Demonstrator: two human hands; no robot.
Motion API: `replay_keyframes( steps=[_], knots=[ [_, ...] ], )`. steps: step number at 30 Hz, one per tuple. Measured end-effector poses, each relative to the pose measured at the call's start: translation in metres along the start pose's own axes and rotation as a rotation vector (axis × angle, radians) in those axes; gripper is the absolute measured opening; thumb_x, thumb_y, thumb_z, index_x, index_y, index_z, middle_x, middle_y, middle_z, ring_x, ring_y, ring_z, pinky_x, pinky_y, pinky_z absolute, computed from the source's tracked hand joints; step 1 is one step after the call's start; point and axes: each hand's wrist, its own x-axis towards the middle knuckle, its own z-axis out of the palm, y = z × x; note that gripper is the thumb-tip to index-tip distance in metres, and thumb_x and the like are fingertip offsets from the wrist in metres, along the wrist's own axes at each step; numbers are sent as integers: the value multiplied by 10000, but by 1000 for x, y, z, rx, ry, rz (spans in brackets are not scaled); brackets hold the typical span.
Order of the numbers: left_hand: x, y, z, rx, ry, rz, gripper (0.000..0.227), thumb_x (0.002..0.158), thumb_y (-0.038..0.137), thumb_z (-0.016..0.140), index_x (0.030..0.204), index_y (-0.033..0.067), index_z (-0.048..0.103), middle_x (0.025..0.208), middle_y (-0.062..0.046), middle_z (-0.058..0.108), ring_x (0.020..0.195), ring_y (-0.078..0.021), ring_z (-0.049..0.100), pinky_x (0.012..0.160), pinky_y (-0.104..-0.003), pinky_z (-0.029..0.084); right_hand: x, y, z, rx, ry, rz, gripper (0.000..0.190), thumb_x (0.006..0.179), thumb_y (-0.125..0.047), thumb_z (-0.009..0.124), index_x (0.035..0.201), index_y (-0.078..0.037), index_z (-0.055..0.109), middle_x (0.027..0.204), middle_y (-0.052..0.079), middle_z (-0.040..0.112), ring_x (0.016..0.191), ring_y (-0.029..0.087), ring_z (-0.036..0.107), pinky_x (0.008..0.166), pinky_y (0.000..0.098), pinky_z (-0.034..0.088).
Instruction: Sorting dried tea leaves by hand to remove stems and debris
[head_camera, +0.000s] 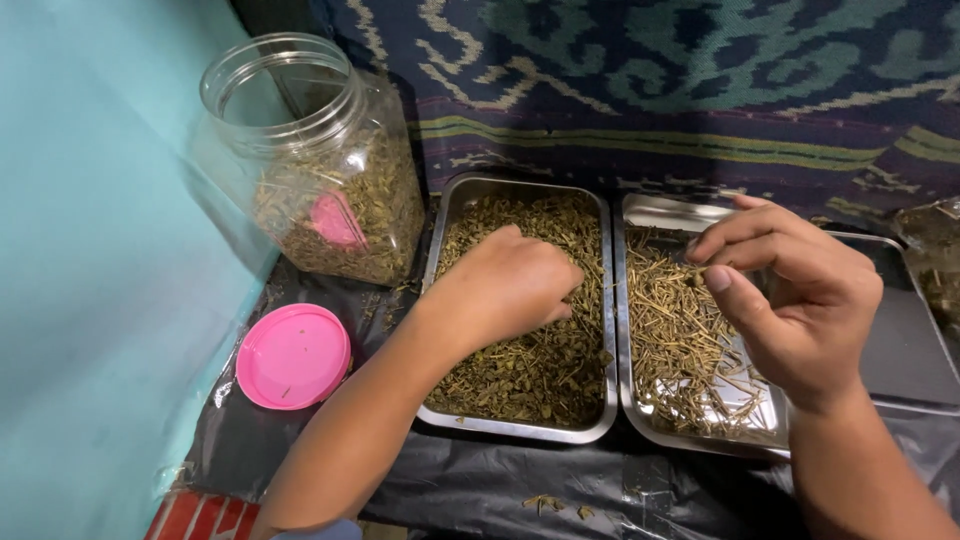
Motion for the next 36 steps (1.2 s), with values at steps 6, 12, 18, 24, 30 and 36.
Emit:
replay_keyframes(
  steps=[6, 12, 18, 24, 30, 36],
  knots=[
    [1, -4, 7, 29, 119, 37, 350, 985, -76, 553, 702, 122, 612, 586, 26, 545, 502, -108, 466, 805, -365, 502, 1, -1, 1, -18, -12, -15, 230, 959, -85, 630, 768, 40, 619, 876, 186, 681, 883, 296, 688, 1057, 502, 562],
    [-1, -3, 7, 99, 136, 57, 291, 998, -96, 512, 838, 88, 671, 747, -16, 619, 660, -150, 553, 724, -361, 483, 2, -5, 2, -27, -22, -5, 248, 964, -109, 618, 763, 36, 621, 874, 180, 676, 881, 296, 682, 1074, 513, 550],
    [0, -4, 10, 93, 138, 55, 278, 1008, -69, 505, 858, 83, 683, 784, -27, 643, 706, -157, 578, 756, -369, 497, 2, -5, 3, -7, -29, -12, 231, 949, -91, 626, 754, 32, 613, 866, 178, 678, 861, 285, 682, 1076, 507, 547],
    [2, 0, 6, 14, -58, -42, 159, 972, 224, 699, 1064, 95, 688, 1033, -18, 687, 970, -162, 637, 984, -399, 493, 2, -4, 5, -12, -33, -16, 245, 945, -102, 627, 732, 17, 602, 847, 169, 676, 832, 275, 677, 1059, 514, 541],
    [16, -16, 23, 92, -160, -163, 207, 945, 244, 750, 993, 65, 659, 1038, -71, 647, 974, -203, 627, 1004, -434, 514, -1, 0, 10, -15, -74, -36, 236, 923, -124, 646, 706, -33, 619, 832, 127, 694, 796, 213, 675, 1083, 491, 498],
    [23, -22, 33, 40, -149, -180, 232, 894, -134, 534, 850, 75, 623, 771, -27, 549, 715, -140, 542, 883, -375, 568, 1, -2, 18, -46, -164, -132, 162, 891, -136, 665, 749, -65, 694, 804, 70, 713, 753, 159, 675, 1107, 500, 479]
  ],
)
